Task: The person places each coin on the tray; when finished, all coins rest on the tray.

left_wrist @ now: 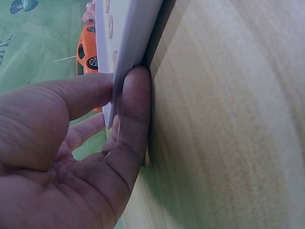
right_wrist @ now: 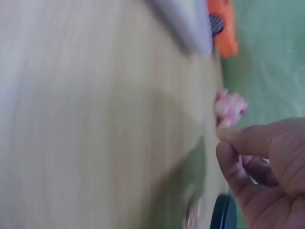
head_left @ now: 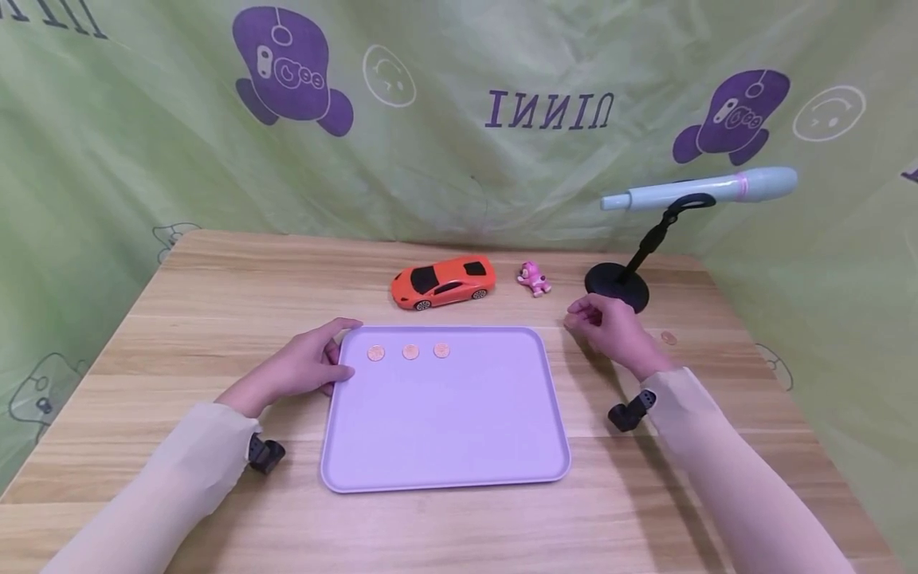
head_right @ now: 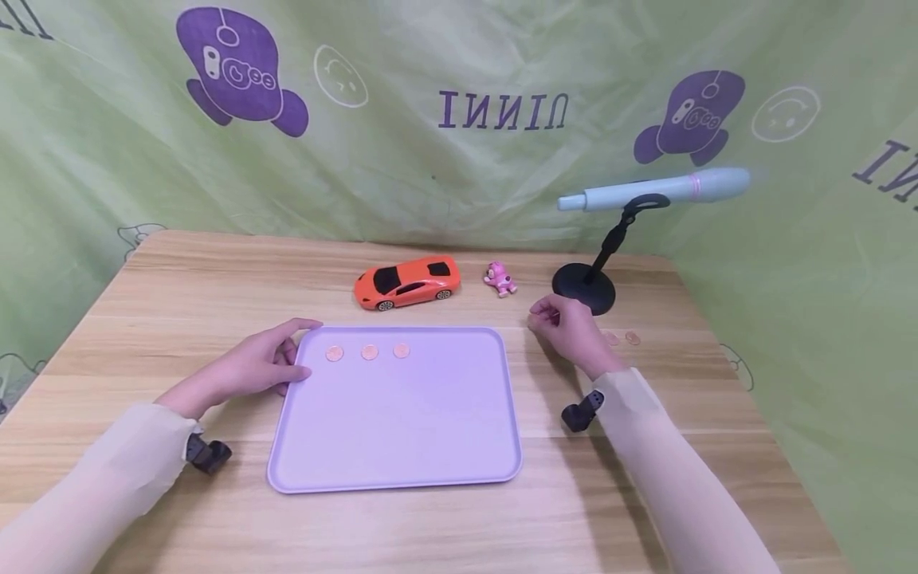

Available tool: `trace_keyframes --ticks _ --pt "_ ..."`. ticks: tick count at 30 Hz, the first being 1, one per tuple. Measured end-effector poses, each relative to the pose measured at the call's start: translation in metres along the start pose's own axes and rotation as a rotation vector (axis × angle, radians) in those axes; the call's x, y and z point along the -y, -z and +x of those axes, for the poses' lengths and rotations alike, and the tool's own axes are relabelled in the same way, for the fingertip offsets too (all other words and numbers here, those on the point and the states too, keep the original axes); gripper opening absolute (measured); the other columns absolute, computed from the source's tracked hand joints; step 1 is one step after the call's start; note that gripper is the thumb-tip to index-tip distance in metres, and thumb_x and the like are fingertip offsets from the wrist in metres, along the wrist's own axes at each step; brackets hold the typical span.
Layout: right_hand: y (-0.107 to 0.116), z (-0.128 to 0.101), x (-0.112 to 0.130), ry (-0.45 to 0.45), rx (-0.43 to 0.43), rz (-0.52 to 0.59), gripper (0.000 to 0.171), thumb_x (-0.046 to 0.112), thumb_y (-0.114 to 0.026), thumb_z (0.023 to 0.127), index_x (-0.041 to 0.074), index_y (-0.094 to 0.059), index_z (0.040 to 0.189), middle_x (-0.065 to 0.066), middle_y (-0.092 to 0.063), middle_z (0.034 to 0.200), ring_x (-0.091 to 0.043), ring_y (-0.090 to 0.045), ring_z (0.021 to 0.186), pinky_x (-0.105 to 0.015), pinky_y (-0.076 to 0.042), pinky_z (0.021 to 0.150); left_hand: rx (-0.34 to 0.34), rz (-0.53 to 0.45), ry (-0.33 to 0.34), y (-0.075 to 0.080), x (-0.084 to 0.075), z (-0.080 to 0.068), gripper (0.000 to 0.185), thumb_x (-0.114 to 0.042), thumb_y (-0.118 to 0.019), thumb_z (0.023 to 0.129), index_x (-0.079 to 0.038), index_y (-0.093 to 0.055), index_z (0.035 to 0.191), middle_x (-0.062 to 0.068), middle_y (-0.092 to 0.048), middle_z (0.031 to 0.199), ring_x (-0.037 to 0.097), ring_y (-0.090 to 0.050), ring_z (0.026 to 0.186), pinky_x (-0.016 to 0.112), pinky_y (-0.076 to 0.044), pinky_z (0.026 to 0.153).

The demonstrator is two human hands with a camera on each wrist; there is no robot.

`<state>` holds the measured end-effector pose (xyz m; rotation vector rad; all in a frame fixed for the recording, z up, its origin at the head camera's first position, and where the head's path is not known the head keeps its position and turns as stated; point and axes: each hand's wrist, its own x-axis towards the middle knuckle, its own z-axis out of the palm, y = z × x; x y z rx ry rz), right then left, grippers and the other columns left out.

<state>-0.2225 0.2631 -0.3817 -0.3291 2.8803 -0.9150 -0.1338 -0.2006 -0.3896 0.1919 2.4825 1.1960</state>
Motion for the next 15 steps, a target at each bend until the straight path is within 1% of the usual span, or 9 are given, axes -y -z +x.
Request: trace_keyframes --ticks 3,5,7,9,13,15 --pt "-0.006 0.0 0.011 0.032 0.013 0.124 0.024 0.01 -0.073 0.098 -0.002 -0.07 0.119 -0.021 -0.073 0.11 -0.02 -0.067 0.092 -0.013 -0.055 0.076 -0.004 0.0 0.0 0.0 0.001 0.0 0.073 -0.002 -0.072 0.095 -0.005 -0.037 0.158 0.012 -0.053 0.094 0.018 -0.061 0.073 0.029 -0.062 0.061" --pt "-0.012 0.0 0.018 0.05 0.026 0.195 0.026 0.007 -0.074 0.097 -0.004 -0.07 0.119 -0.023 -0.074 0.11 -0.015 -0.068 0.09 -0.011 -0.056 0.076 -0.005 -0.001 0.002 0.001 0.001 -0.001 0.073 -0.002 -0.072 0.095 -0.005 -0.037 0.158 0.012 -0.052 0.093 0.018 -0.061 0.073 0.029 -0.062 0.061" --pt "-0.019 0.001 0.026 0.041 0.054 0.265 0.027 0.007 -0.074 0.096 -0.004 -0.07 0.12 -0.023 -0.074 0.11 -0.012 -0.068 0.087 -0.013 -0.057 0.075 -0.005 0.0 0.002 0.001 0.0 -0.001 0.073 -0.002 -0.072 0.095 -0.005 -0.036 0.159 0.012 -0.053 0.093 0.018 -0.061 0.073 0.029 -0.062 0.061" --pt "-0.027 0.001 0.034 0.032 0.08 0.314 0.028 0.009 -0.075 0.095 -0.004 -0.07 0.12 -0.021 -0.074 0.108 -0.009 -0.068 0.085 -0.015 -0.058 0.074 -0.004 0.002 0.001 0.001 0.0 -0.001 0.073 -0.002 -0.072 0.095 -0.005 -0.036 0.159 0.012 -0.053 0.094 0.018 -0.061 0.073 0.029 -0.062 0.061" --pt "-0.044 0.002 0.049 0.003 0.155 0.396 0.028 0.011 -0.076 0.095 -0.003 -0.07 0.119 -0.017 -0.074 0.104 -0.01 -0.068 0.08 -0.019 -0.059 0.068 -0.001 0.006 0.001 0.0 -0.001 -0.001 0.073 -0.002 -0.071 0.096 -0.005 -0.036 0.159 0.012 -0.053 0.094 0.018 -0.06 0.073 0.028 -0.062 0.062" --pt "-0.052 0.001 0.055 0.011 0.189 0.419 0.026 0.008 -0.075 0.095 -0.004 -0.07 0.118 -0.017 -0.074 0.103 -0.011 -0.069 0.079 -0.02 -0.059 0.068 0.001 0.005 0.003 0.0 -0.001 -0.001 0.073 -0.002 -0.071 0.096 -0.006 -0.036 0.159 0.013 -0.053 0.094 0.018 -0.061 0.073 0.029 -0.062 0.062"
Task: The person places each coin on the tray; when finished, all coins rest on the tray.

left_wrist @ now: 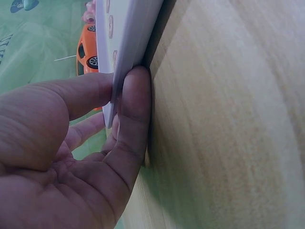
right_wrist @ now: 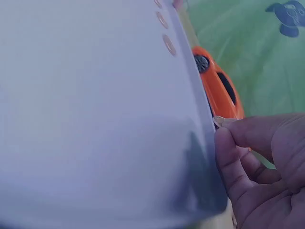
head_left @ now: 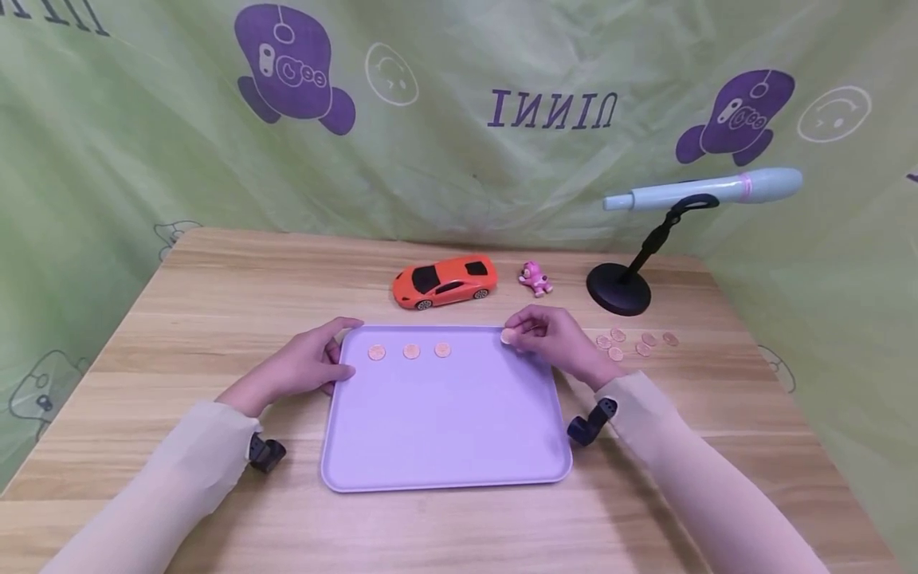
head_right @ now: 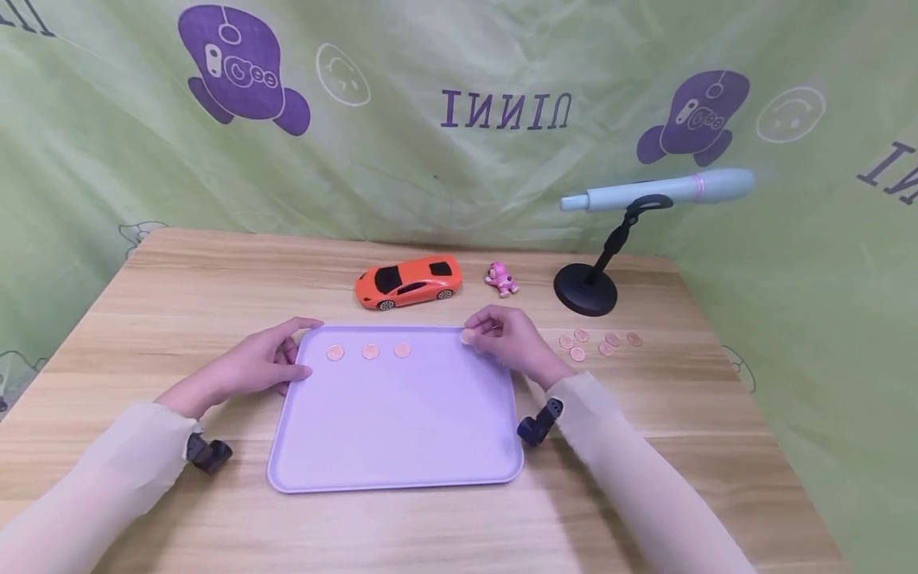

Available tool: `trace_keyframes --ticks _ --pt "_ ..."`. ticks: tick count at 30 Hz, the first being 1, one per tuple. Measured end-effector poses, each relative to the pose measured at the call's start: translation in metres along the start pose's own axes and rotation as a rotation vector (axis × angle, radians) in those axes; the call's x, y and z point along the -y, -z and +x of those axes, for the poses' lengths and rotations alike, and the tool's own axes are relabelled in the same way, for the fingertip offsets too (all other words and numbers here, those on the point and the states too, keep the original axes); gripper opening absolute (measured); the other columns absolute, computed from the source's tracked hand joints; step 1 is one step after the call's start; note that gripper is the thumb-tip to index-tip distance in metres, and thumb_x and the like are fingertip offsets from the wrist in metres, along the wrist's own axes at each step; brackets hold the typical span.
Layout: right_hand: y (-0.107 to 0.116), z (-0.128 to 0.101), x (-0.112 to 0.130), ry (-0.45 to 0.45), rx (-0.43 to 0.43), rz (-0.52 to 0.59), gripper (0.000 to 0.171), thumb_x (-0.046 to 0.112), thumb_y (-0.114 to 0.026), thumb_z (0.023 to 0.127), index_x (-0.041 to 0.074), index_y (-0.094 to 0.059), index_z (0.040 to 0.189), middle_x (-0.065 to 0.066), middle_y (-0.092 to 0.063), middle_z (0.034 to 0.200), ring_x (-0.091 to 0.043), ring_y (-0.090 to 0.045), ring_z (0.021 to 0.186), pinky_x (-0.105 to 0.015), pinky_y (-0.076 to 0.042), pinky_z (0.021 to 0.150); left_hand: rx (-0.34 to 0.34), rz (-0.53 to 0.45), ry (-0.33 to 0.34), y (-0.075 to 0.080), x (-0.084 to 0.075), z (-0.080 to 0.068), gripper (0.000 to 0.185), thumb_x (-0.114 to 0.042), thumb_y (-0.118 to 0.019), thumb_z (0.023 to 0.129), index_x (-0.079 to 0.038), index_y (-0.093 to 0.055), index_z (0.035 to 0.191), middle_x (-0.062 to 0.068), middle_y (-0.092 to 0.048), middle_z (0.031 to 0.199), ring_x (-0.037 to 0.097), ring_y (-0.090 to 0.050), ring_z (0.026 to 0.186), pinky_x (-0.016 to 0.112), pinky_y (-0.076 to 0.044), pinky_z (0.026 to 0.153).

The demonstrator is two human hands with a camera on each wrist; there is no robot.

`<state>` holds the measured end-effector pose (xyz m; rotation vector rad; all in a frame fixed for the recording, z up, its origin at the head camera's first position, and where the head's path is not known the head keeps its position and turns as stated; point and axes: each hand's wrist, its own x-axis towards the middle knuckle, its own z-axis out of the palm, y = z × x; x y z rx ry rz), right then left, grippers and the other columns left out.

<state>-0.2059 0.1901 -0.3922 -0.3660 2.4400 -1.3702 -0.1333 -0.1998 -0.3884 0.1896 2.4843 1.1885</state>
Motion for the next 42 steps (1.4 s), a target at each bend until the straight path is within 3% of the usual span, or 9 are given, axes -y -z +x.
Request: trace_keyframes --ticks 8,14,23,42 --pt "-0.031 0.006 0.011 0.072 0.057 0.022 0.021 0.001 -0.075 0.093 -0.007 -0.07 0.112 -0.019 -0.073 0.1 -0.01 -0.068 0.077 -0.019 -0.061 0.07 -0.003 0.005 -0.009 -0.001 -0.001 0.0 0.072 -0.001 -0.071 0.095 -0.005 -0.037 0.158 0.012 -0.053 0.093 0.017 -0.061 0.072 0.028 -0.062 0.061" --pt "-0.046 0.011 0.014 0.109 0.072 -0.029 0.018 0.003 -0.076 0.093 -0.004 -0.073 0.109 -0.016 -0.074 0.097 -0.01 -0.067 0.08 -0.018 -0.06 0.071 0.002 -0.004 -0.009 -0.001 -0.001 0.0 0.072 -0.001 -0.071 0.096 -0.005 -0.037 0.159 0.012 -0.053 0.093 0.018 -0.061 0.072 0.028 -0.062 0.061" --pt "-0.046 0.006 0.022 0.217 0.029 -0.262 0.012 0.001 -0.075 0.093 0.001 -0.075 0.105 -0.012 -0.073 0.096 -0.016 -0.065 0.087 -0.02 -0.055 0.077 -0.003 -0.001 -0.007 0.0 -0.001 0.0 0.072 -0.001 -0.071 0.095 -0.006 -0.036 0.159 0.012 -0.053 0.094 0.017 -0.06 0.072 0.028 -0.062 0.061" --pt "-0.048 0.01 0.023 0.219 0.042 -0.341 0.011 0.002 -0.075 0.093 0.001 -0.076 0.104 -0.01 -0.074 0.094 -0.014 -0.064 0.085 -0.021 -0.056 0.077 -0.009 0.0 -0.005 0.001 -0.001 -0.002 0.072 -0.001 -0.07 0.096 -0.005 -0.036 0.159 0.013 -0.053 0.094 0.018 -0.06 0.073 0.028 -0.062 0.061"
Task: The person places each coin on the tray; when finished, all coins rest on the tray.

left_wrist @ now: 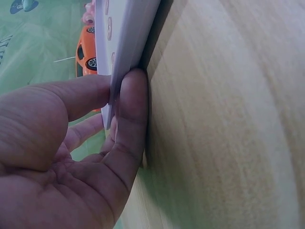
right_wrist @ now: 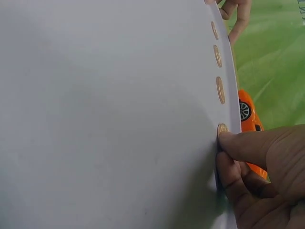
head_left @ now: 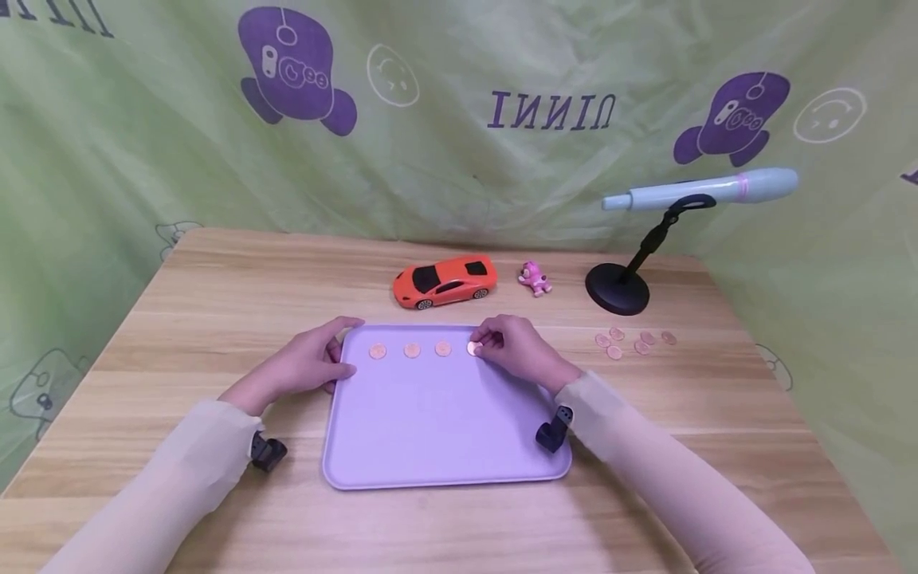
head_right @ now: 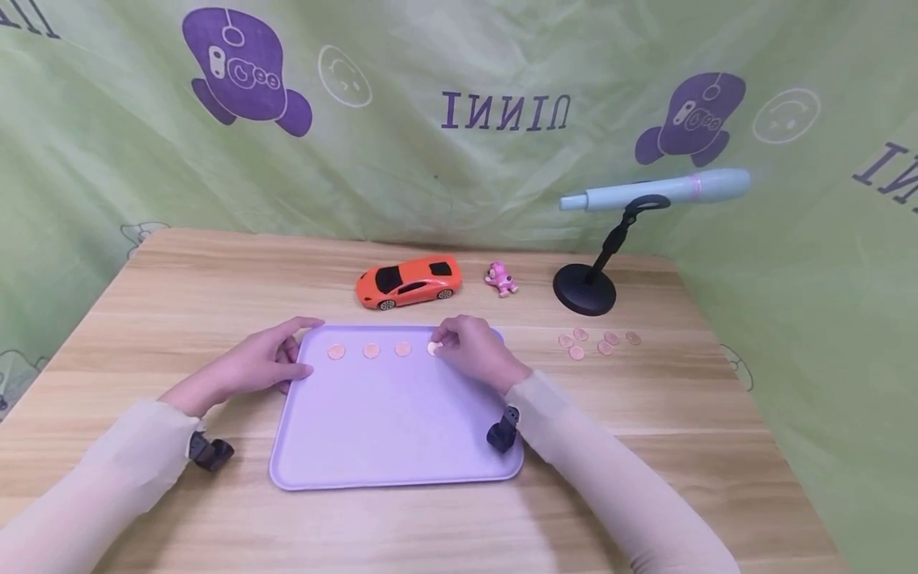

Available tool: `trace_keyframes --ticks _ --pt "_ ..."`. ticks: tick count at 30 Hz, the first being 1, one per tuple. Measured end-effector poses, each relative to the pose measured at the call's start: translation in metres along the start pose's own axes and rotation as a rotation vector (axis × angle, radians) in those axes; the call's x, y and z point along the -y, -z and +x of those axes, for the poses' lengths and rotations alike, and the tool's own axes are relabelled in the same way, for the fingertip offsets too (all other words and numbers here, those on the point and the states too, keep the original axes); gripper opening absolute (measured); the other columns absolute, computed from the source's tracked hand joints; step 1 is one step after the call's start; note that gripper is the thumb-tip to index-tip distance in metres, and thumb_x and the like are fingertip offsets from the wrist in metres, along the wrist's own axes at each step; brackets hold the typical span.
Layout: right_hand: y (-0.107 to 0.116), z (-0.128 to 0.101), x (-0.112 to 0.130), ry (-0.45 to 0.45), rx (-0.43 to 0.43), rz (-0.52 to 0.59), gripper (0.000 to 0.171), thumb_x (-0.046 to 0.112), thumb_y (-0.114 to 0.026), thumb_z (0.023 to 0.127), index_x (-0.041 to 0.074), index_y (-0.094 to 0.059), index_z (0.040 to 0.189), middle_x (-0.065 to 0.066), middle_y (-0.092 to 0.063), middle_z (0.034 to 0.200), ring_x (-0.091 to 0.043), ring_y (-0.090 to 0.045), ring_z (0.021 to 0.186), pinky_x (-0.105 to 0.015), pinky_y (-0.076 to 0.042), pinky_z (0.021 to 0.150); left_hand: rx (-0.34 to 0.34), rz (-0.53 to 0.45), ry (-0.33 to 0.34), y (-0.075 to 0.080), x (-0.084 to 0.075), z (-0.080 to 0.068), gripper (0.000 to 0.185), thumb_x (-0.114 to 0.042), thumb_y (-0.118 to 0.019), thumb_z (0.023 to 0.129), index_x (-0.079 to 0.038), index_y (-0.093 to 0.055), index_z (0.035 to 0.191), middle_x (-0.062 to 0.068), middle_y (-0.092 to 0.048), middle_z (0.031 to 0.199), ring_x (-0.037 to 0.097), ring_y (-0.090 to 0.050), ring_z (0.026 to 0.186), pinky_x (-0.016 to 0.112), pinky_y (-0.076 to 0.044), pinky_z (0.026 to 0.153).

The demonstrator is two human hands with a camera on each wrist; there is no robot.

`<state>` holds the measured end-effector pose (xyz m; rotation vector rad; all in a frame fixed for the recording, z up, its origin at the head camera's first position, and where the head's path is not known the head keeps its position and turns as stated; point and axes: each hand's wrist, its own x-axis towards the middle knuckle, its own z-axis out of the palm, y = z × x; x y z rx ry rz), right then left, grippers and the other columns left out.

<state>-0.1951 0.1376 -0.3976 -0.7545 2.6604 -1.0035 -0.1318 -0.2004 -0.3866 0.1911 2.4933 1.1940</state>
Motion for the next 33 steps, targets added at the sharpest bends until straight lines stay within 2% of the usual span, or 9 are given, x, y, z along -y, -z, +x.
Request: trace_keyframes --ticks 13,21,28,33 --pt "-0.001 -0.002 0.0 0.053 -0.028 -0.022 0.013 0.003 -0.076 0.093 0.002 -0.079 0.106 -0.01 -0.075 0.094 -0.015 -0.065 0.085 -0.021 -0.056 0.076 0.005 -0.003 0.001 0.0 -0.002 -0.001 0.072 -0.001 -0.071 0.096 -0.004 -0.036 0.159 0.013 -0.053 0.093 0.018 -0.061 0.073 0.028 -0.062 0.062" --pt "0.002 -0.006 -0.002 0.0 -0.041 0.033 0.016 0.004 -0.075 0.094 0.002 -0.077 0.11 -0.011 -0.077 0.1 -0.017 -0.068 0.09 -0.025 -0.058 0.082 0.009 -0.004 0.001 -0.001 0.0 0.001 0.072 -0.002 -0.07 0.096 -0.006 -0.035 0.16 0.013 -0.053 0.095 0.018 -0.06 0.074 0.028 -0.062 0.062" --pt "0.021 -0.019 -0.016 -0.022 -0.101 0.086 0.019 0.003 -0.072 0.095 0.001 -0.076 0.115 -0.015 -0.077 0.108 -0.023 -0.071 0.097 -0.034 -0.062 0.089 0.005 0.0 0.003 0.0 0.001 0.002 0.073 -0.002 -0.071 0.096 -0.006 -0.036 0.16 0.013 -0.054 0.094 0.018 -0.061 0.073 0.028 -0.062 0.061" --pt "0.041 -0.036 -0.036 -0.07 -0.166 0.068 0.018 0.004 -0.071 0.097 0.002 -0.075 0.114 -0.017 -0.076 0.109 -0.026 -0.071 0.097 -0.028 -0.062 0.084 0.001 -0.007 0.009 0.0 0.001 0.002 0.073 -0.002 -0.07 0.096 -0.006 -0.035 0.16 0.013 -0.053 0.094 0.018 -0.061 0.074 0.028 -0.062 0.062"
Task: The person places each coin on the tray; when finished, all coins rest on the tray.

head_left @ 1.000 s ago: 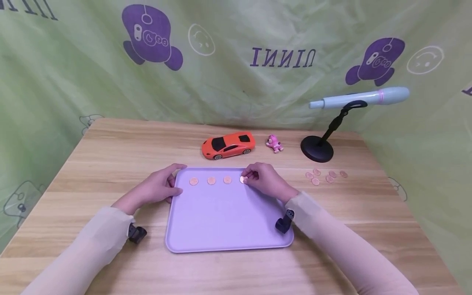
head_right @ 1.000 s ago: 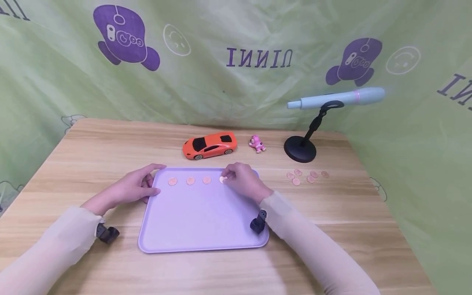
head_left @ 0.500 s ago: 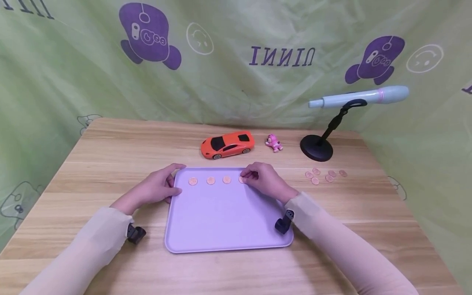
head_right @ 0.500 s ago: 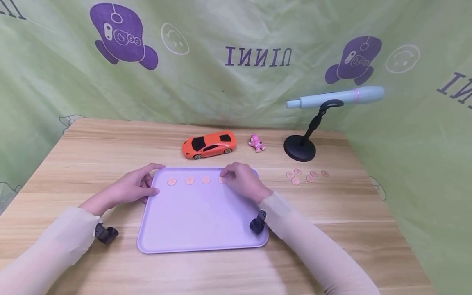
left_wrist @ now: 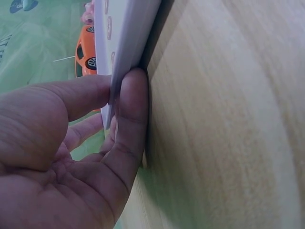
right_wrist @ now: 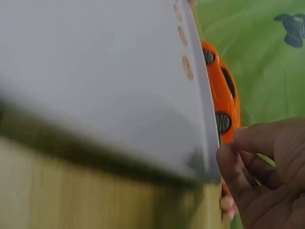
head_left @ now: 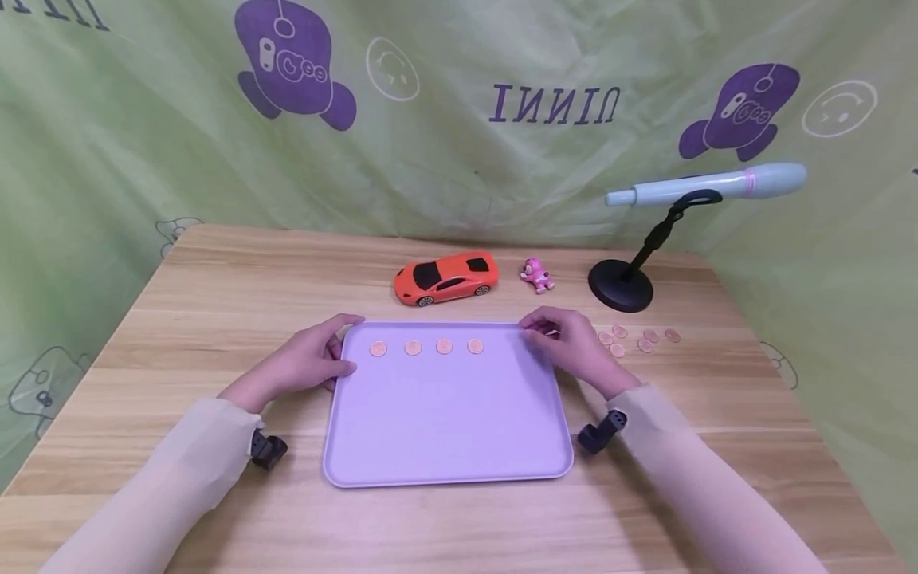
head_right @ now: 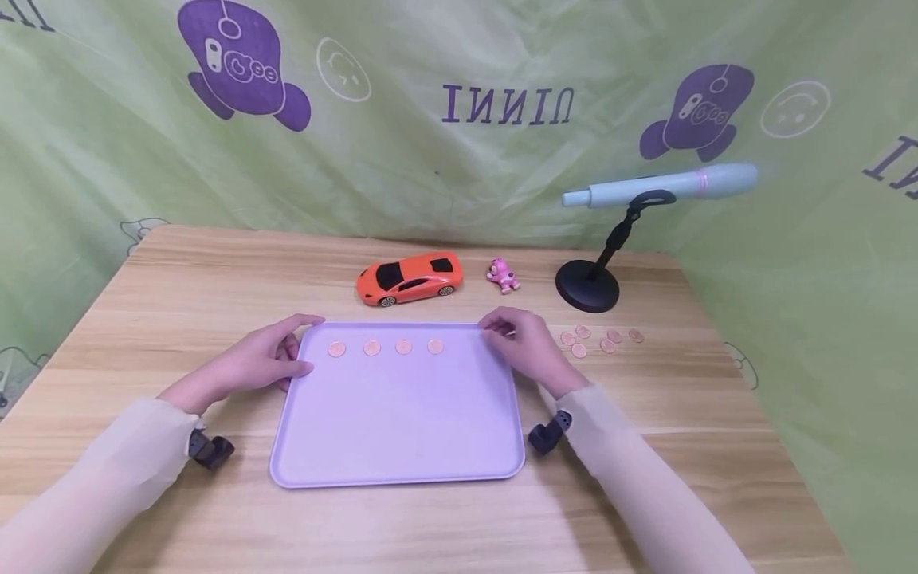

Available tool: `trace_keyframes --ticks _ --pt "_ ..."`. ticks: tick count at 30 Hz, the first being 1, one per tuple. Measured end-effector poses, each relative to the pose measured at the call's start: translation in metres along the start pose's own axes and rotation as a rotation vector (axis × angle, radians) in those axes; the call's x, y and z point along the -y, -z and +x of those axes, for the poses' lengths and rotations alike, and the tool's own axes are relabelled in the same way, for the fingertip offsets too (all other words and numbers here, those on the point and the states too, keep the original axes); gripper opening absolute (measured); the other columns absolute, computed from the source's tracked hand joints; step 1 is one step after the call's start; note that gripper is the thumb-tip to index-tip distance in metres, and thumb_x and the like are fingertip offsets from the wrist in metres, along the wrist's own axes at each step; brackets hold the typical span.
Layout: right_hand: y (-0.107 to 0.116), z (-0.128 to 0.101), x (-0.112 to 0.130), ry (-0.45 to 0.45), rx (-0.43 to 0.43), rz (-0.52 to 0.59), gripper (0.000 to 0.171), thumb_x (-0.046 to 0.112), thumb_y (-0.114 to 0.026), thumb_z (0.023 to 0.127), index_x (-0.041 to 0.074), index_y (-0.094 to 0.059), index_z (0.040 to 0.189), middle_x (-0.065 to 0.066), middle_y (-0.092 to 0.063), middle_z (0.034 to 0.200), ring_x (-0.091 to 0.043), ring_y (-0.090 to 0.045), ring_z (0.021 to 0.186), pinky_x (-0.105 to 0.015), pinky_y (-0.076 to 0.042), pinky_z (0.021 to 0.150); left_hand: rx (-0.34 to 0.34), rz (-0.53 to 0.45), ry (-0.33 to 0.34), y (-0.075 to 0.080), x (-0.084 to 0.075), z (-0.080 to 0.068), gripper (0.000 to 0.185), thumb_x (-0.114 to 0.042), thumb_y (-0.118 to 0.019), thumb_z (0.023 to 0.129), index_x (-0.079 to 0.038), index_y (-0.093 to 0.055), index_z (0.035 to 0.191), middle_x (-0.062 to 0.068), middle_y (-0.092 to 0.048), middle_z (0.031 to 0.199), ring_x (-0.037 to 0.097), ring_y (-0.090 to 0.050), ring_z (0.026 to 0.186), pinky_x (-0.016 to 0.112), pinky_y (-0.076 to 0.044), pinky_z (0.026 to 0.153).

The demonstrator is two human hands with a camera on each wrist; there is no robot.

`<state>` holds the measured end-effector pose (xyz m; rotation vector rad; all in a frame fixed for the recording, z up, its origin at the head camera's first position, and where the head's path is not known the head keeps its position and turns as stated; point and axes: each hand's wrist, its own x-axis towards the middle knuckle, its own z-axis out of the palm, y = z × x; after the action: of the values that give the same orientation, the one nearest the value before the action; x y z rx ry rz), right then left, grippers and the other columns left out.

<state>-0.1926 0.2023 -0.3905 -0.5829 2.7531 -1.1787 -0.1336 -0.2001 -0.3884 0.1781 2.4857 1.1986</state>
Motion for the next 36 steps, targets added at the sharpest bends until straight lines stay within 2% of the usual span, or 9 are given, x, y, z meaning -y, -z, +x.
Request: trace_keyframes --ticks 7,13,17,19,21,23,25,36 --pt "0.025 -0.025 -0.033 -0.008 -0.125 -0.113 0.016 0.004 -0.071 0.098 0.0 -0.074 0.113 -0.016 -0.076 0.103 -0.024 -0.07 0.093 -0.012 -0.054 0.08 0.004 -0.004 0.007 -0.001 -0.003 0.0 0.073 -0.002 -0.07 0.096 -0.006 -0.035 0.16 0.013 -0.053 0.094 0.018 -0.06 0.074 0.028 -0.062 0.062" --pt "0.048 -0.044 -0.053 0.029 -0.215 -0.204 0.015 -0.004 -0.071 0.093 -0.006 -0.073 0.108 -0.019 -0.073 0.095 -0.018 -0.062 0.083 -0.014 -0.051 0.072 0.01 0.001 0.005 0.0 -0.005 0.0 0.072 -0.002 -0.07 0.097 -0.006 -0.035 0.16 0.012 -0.053 0.094 0.018 -0.061 0.074 0.028 -0.062 0.062" --pt "0.059 -0.05 -0.058 0.021 -0.259 -0.294 0.014 0.0 -0.076 0.091 -0.006 -0.074 0.103 -0.019 -0.072 0.091 -0.021 -0.063 0.079 -0.018 -0.051 0.069 0.005 0.003 0.001 0.0 -0.004 -0.001 0.072 -0.001 -0.069 0.097 -0.005 -0.035 0.16 0.012 -0.053 0.094 0.018 -0.06 0.074 0.028 -0.062 0.062" --pt "0.063 -0.052 -0.06 -0.001 -0.25 -0.332 0.016 0.004 -0.079 0.09 -0.005 -0.074 0.103 -0.02 -0.073 0.091 -0.025 -0.065 0.079 -0.025 -0.053 0.07 0.005 0.003 0.002 0.0 -0.004 -0.001 0.072 -0.001 -0.069 0.097 -0.005 -0.034 0.16 0.013 -0.052 0.094 0.018 -0.06 0.074 0.028 -0.062 0.062" --pt "0.065 -0.053 -0.062 -0.041 -0.211 -0.352 0.018 0.007 -0.08 0.09 -0.005 -0.074 0.103 -0.02 -0.073 0.092 -0.028 -0.066 0.082 -0.034 -0.052 0.08 0.006 0.0 0.004 0.0 -0.003 -0.001 0.073 -0.001 -0.069 0.097 -0.005 -0.034 0.16 0.013 -0.052 0.094 0.018 -0.06 0.074 0.028 -0.062 0.061" --pt "0.066 -0.053 -0.063 -0.085 -0.168 -0.359 0.018 0.008 -0.079 0.091 -0.004 -0.073 0.103 -0.019 -0.073 0.092 -0.03 -0.065 0.084 -0.046 -0.046 0.09 0.007 -0.001 0.004 -0.001 -0.003 -0.002 0.073 -0.001 -0.069 0.097 -0.005 -0.034 0.16 0.013 -0.052 0.094 0.018 -0.06 0.073 0.029 -0.062 0.061" --pt "0.066 -0.054 -0.065 -0.115 -0.138 -0.362 0.017 0.007 -0.077 0.092 -0.004 -0.072 0.104 -0.019 -0.073 0.092 -0.032 -0.066 0.086 -0.053 -0.041 0.095 0.006 -0.002 0.0 -0.001 -0.003 -0.002 0.073 -0.001 -0.069 0.097 -0.005 -0.034 0.16 0.014 -0.053 0.095 0.018 -0.06 0.073 0.029 -0.062 0.061" --pt "0.065 -0.055 -0.066 -0.138 -0.125 -0.373 0.014 0.004 -0.072 0.096 -0.005 -0.07 0.106 -0.022 -0.074 0.096 -0.036 -0.068 0.088 -0.056 -0.036 0.097 0.009 0.004 -0.001 -0.001 -0.005 -0.002 0.072 0.0 -0.068 0.097 -0.004 -0.034 0.16 0.014 -0.053 0.095 0.018 -0.061 0.074 0.029 -0.062 0.062"
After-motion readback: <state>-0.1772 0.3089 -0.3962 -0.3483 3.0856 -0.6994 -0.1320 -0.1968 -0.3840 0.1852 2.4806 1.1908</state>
